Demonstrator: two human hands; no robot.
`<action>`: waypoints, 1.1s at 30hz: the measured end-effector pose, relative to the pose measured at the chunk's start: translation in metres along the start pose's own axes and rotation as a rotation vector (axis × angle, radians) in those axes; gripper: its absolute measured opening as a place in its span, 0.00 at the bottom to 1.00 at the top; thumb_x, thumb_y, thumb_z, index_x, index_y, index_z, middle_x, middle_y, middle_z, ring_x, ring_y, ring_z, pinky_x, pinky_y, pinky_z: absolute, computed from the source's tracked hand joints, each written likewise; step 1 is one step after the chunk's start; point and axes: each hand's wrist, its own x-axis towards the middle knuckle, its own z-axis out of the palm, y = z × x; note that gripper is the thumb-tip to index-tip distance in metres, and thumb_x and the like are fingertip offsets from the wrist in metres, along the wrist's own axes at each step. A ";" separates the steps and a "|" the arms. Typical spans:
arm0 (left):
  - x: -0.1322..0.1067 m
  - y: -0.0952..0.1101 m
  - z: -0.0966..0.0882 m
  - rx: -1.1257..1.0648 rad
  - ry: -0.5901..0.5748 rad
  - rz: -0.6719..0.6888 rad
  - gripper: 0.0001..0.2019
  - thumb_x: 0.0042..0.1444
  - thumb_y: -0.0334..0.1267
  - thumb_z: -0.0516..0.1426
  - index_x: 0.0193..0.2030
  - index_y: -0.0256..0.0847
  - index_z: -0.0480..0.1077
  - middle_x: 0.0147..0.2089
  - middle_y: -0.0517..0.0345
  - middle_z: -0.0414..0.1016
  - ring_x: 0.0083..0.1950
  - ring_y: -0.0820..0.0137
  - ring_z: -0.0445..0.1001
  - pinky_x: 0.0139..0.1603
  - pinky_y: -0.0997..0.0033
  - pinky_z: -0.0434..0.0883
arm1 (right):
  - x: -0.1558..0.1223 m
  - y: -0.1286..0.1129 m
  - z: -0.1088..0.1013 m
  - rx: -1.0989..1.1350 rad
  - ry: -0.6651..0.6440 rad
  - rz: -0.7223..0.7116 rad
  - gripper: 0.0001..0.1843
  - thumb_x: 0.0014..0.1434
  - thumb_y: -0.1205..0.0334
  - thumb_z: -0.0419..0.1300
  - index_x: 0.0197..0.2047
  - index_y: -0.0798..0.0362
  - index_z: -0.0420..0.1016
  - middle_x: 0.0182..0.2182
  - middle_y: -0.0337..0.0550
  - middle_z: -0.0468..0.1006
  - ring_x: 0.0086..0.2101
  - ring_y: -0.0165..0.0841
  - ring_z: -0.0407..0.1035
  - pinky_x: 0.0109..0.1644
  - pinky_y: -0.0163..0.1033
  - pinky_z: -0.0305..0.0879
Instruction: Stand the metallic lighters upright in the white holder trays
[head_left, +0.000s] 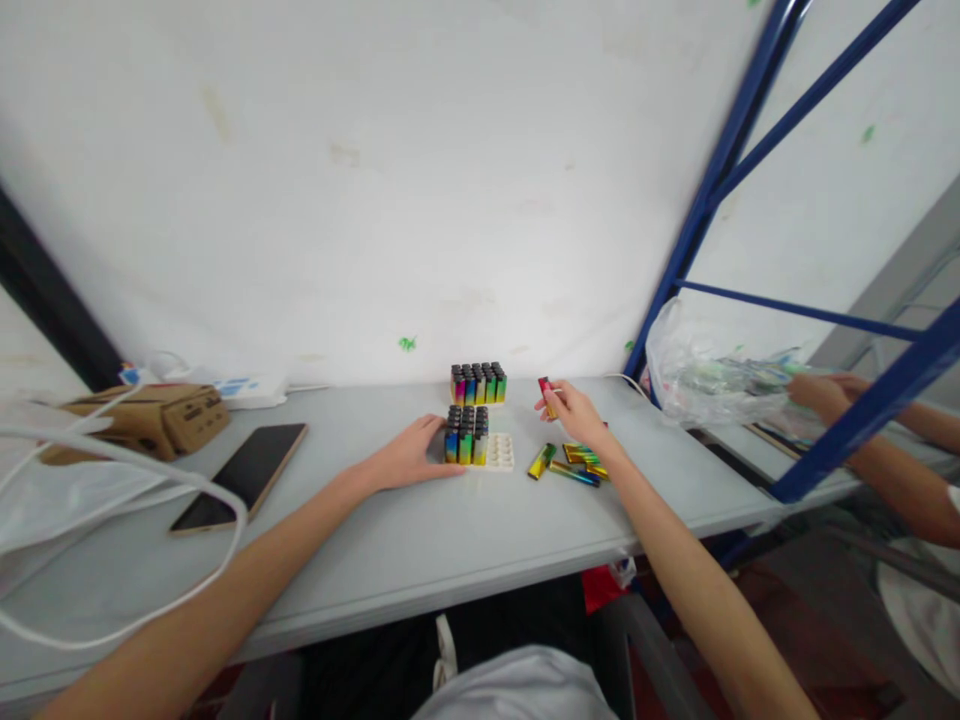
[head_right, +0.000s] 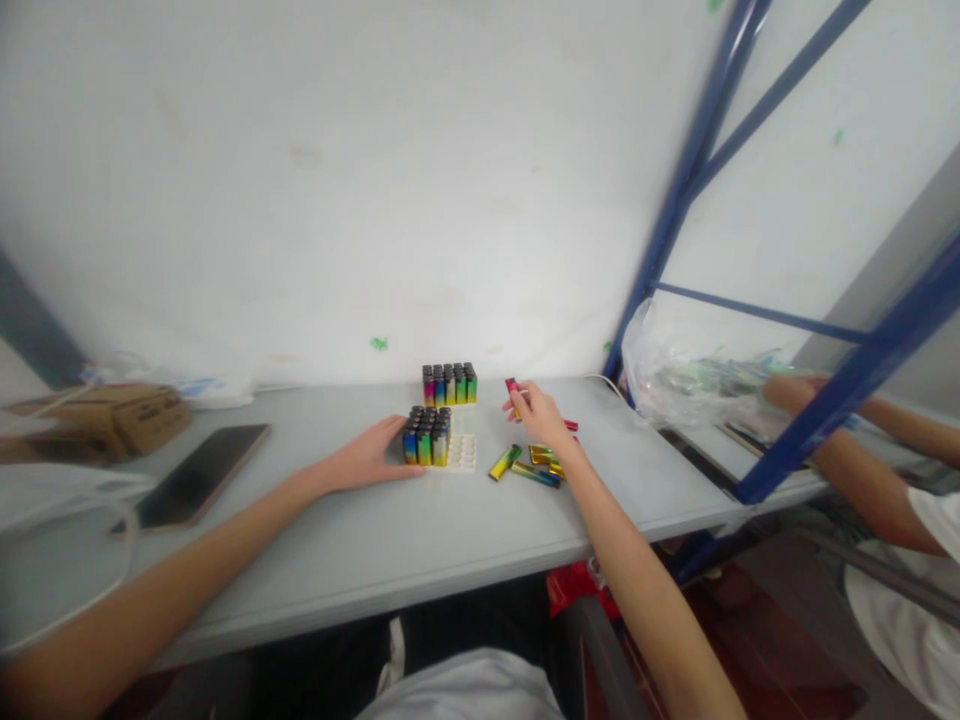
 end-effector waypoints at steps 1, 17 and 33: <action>0.000 0.000 0.000 0.003 0.001 0.003 0.37 0.52 0.69 0.67 0.57 0.40 0.74 0.56 0.42 0.78 0.56 0.46 0.78 0.62 0.47 0.75 | -0.001 -0.002 0.005 0.128 0.003 -0.010 0.19 0.74 0.42 0.52 0.50 0.50 0.70 0.39 0.46 0.82 0.31 0.34 0.74 0.40 0.41 0.73; 0.000 0.001 -0.001 -0.003 0.004 0.005 0.35 0.52 0.69 0.67 0.53 0.41 0.74 0.53 0.45 0.78 0.54 0.46 0.78 0.60 0.47 0.75 | -0.014 -0.056 0.033 0.463 -0.022 0.391 0.30 0.67 0.34 0.49 0.22 0.46 0.51 0.16 0.30 0.46 0.18 0.27 0.39 0.23 0.37 0.38; 0.000 0.000 0.000 0.007 -0.017 -0.007 0.37 0.51 0.71 0.66 0.56 0.42 0.73 0.54 0.46 0.77 0.55 0.47 0.77 0.61 0.49 0.74 | -0.018 -0.059 0.048 0.358 -0.078 0.319 0.27 0.66 0.42 0.50 0.19 0.47 0.55 0.15 0.32 0.51 0.18 0.27 0.44 0.24 0.37 0.43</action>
